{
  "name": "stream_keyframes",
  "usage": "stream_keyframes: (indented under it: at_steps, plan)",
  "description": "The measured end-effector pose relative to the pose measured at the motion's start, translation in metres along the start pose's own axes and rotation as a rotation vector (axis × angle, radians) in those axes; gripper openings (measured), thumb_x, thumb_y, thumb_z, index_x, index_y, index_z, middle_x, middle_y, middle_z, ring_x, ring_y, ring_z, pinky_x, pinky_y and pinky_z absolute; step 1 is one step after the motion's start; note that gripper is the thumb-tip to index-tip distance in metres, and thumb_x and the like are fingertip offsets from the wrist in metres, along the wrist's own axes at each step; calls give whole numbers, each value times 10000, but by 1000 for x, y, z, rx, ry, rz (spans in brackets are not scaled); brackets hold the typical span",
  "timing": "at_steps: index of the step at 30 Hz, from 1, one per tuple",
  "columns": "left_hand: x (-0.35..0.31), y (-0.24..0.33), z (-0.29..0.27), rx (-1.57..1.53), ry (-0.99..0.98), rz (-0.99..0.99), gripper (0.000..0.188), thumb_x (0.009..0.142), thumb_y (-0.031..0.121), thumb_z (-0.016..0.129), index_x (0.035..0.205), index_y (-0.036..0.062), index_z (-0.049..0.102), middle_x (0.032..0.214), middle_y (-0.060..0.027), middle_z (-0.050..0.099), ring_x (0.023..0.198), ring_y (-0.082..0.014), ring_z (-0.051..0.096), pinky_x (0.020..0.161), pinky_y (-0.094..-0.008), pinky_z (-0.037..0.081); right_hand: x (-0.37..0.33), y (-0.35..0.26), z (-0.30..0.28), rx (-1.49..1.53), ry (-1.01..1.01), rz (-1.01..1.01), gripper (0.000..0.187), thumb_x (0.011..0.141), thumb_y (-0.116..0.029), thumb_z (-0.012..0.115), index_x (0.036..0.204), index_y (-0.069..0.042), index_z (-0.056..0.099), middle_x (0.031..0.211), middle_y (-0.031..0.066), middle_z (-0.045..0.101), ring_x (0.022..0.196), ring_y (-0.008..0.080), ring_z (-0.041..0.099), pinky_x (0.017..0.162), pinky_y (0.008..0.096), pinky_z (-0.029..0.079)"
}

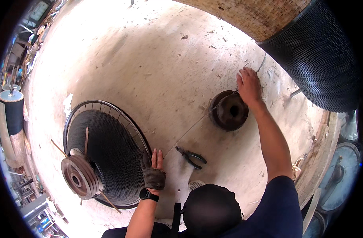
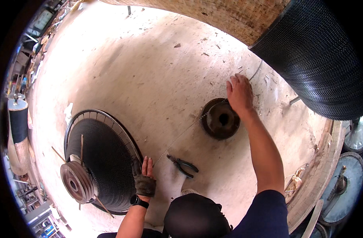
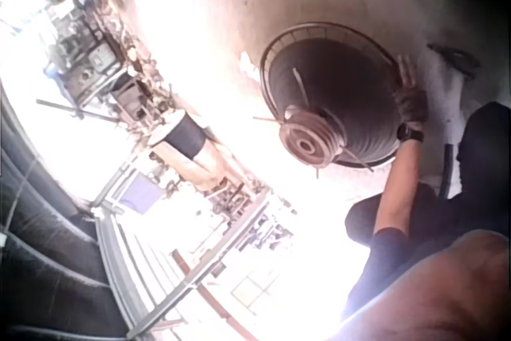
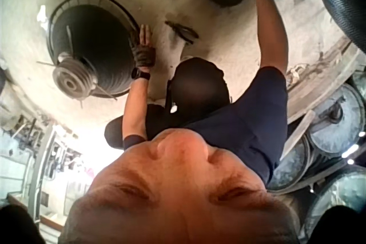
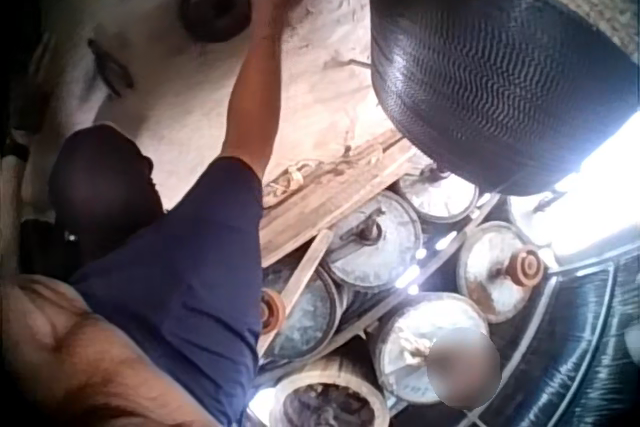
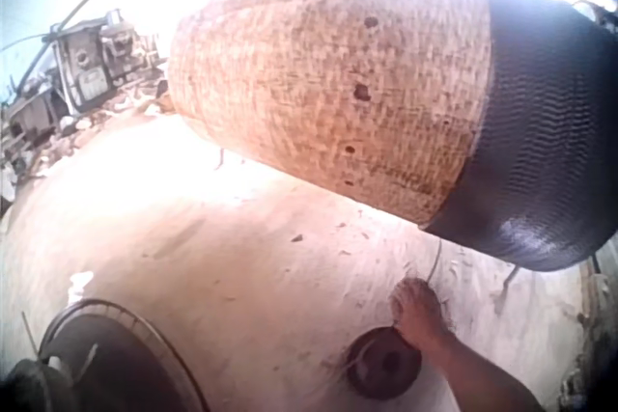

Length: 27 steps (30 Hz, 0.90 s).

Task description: The person assembles a circular basket base by arranging wooden sticks and securing them with pliers. They then move to a large cylindrical object and attach a black mesh material to its surface using a hammer and nails.

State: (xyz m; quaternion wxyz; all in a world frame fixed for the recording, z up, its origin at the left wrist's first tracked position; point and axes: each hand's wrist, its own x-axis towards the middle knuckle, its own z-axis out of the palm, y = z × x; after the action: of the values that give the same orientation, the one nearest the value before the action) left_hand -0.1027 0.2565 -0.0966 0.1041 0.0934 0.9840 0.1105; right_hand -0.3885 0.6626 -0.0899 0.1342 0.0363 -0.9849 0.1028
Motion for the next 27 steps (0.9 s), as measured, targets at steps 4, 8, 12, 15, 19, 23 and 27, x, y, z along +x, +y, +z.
stream_keyframes:
  at_steps: [4, 8, 12, 15, 19, 23, 27]
  plan:
    - [-10, 7, 10, 133, 117, -7, 711, 834, 67, 528, 1522, 34, 353, 1566, -165, 355, 1426, -466, 322, 1171, -610, 254, -54, -58, -35, 200, 160, -224, 197, 908, -101, 612, 1079, -7, 631, 1130, 174, 635, 1091, 364, 590, 962, 462, 478]
    - [-18, 21, 11, 62, 92, -67, 715, 841, 102, 534, 1524, 22, 338, 1567, -177, 351, 1413, -491, 322, 1154, -630, 266, -166, -114, -47, 437, -60, -351, 226, 840, -83, 639, 1060, -37, 624, 1041, 139, 630, 982, 349, 617, 860, 444, 513]
    - [-23, 22, 14, 39, 162, -66, 732, 843, 126, 560, 1524, 7, 321, 1570, -183, 336, 1401, -494, 337, 1149, -615, 286, -251, -162, -30, 340, -395, -254, 408, 835, -260, 703, 1164, -40, 604, 1130, 129, 607, 1018, 322, 596, 871, 428, 492]
    - [-25, 28, 1, -16, 100, -87, 844, 805, 141, 602, 1552, -9, 239, 1583, -191, 306, 1436, -442, 314, 1175, -579, 262, -266, -179, -25, 214, -464, -224, 561, 823, -325, 721, 1278, -39, 559, 1204, 132, 578, 1100, 310, 565, 920, 422, 466]
    - [-42, 17, 9, -208, 114, -81, 867, 798, 172, 630, 1553, 0, 239, 1581, -184, 312, 1420, -428, 345, 1164, -578, 273, -272, -189, -10, 115, -565, -222, 655, 799, -323, 742, 1350, -48, 517, 1259, 147, 547, 1179, 317, 528, 989, 426, 437]
    - [-51, 21, 6, -171, 98, -52, 887, 793, 195, 641, 1556, 4, 231, 1579, -185, 314, 1430, -416, 336, 1169, -573, 269, -275, -186, -6, 89, -632, -188, 665, 773, -288, 749, 1345, -48, 511, 1248, 157, 537, 1190, 322, 518, 1008, 433, 426]
    - [-62, 17, 19, -212, 104, -75, 893, 781, 202, 654, 1556, 20, 249, 1581, -171, 321, 1406, -433, 366, 1162, -591, 270, -285, -177, -12, 47, -708, -94, 662, 753, -269, 750, 1326, -46, 503, 1203, 164, 540, 1162, 337, 524, 971, 447, 436]
